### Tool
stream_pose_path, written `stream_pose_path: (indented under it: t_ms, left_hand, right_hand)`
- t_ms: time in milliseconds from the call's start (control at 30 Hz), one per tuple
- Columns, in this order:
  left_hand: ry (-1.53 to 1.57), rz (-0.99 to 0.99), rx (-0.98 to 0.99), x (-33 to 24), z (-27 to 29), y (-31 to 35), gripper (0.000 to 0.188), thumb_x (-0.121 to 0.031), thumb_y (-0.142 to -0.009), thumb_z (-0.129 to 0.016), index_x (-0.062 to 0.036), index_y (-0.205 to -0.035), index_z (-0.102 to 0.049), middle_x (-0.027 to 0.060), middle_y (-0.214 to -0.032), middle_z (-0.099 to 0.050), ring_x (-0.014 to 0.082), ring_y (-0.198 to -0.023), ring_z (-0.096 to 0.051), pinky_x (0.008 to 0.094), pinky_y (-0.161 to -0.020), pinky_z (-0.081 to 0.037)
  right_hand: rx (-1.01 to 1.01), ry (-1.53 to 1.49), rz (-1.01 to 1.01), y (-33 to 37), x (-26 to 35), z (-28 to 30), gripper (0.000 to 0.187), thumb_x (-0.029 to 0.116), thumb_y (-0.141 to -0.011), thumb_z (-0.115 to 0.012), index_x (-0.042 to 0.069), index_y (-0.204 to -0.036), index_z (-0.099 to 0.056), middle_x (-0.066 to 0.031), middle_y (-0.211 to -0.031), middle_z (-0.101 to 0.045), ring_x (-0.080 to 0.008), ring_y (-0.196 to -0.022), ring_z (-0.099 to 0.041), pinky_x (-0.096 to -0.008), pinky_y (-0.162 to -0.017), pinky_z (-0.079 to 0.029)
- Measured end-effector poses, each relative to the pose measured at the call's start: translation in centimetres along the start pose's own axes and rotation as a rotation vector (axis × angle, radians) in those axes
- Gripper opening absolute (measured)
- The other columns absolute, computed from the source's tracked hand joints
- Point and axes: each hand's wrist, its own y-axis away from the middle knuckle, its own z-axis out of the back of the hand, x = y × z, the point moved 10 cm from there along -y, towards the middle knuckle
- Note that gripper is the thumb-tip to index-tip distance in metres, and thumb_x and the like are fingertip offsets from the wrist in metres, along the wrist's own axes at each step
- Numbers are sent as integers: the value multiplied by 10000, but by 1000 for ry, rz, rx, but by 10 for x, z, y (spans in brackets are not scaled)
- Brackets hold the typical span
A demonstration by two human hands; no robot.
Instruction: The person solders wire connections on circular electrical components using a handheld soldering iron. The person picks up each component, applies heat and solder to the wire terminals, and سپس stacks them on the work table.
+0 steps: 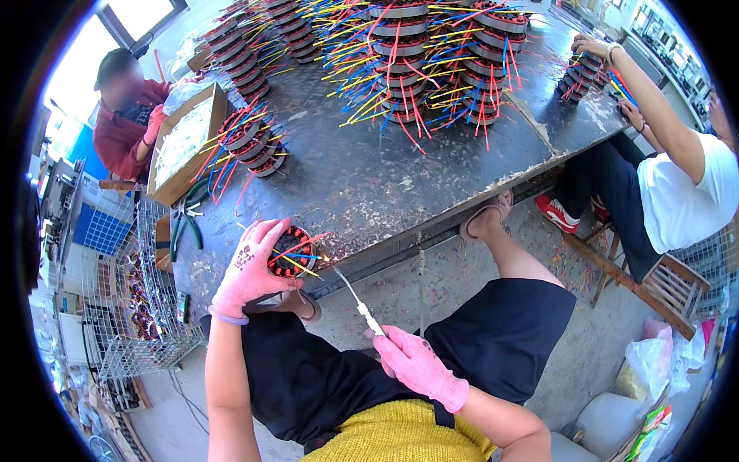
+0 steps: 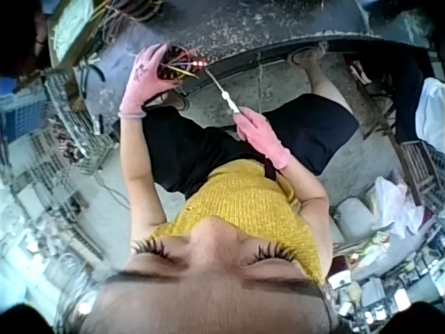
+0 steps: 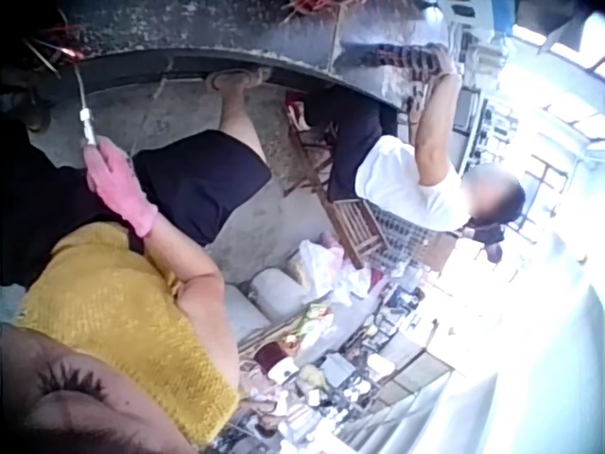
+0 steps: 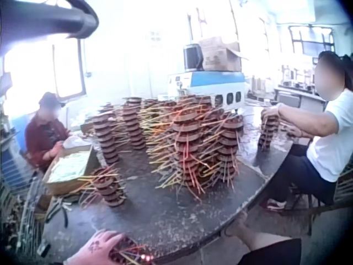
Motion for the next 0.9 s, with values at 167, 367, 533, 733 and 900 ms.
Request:
stream_pose_path:
  t_ms: [167,367,533,733,900]
  left_hand:
    - [-25,2,-8,1,-2,1,1016,-314,-514,-900,-34,-1395,-478,172,-1327,-517,376,-1273,-459,464,-1122,-340]
    - [-17,14,1,2,-2,1,1011,-312,-523,-899,-34,-1398,-475,172,-1334,-515,375,-1282,-455,464,-1126,-337]
    - [-13,12,10,0,-1,0,1010,-310,-527,-897,-30,-1399,-474,172,-1338,-514,372,-1285,-456,461,-1131,-330]
    - [-20,13,5,2,-3,1,1018,-318,-524,-897,-28,-1402,-472,171,-1340,-516,368,-1288,-457,463,-1135,-324]
    - [-31,13,6,1,-2,1,1015,-318,-527,-895,-28,-1402,-471,171,-1341,-516,367,-1290,-457,463,-1138,-322]
  right_hand:
    - [-9,-12,-10,2,4,-1,337,232,-1046,-451,0,-1252,-583,30,-638,-457,-53,-562,-422,-245,-527,-352]
    - [0,12,-2,3,4,0,339,239,-1045,-454,3,-1249,-586,28,-628,-446,-57,-560,-419,-249,-535,-359]
    - [-6,-2,-2,1,0,0,333,259,-1042,-460,1,-1198,-602,24,-635,-456,-60,-568,-417,-257,-542,-367]
    - [-24,47,-58,3,3,2,328,266,-1041,-460,-3,-1156,-609,18,-637,-460,-64,-574,-423,-266,-549,-379]
    - [-10,29,-21,1,1,0,339,272,-1041,-460,-2,-1177,-608,14,-636,-468,-69,-573,-429,-270,-548,-382]
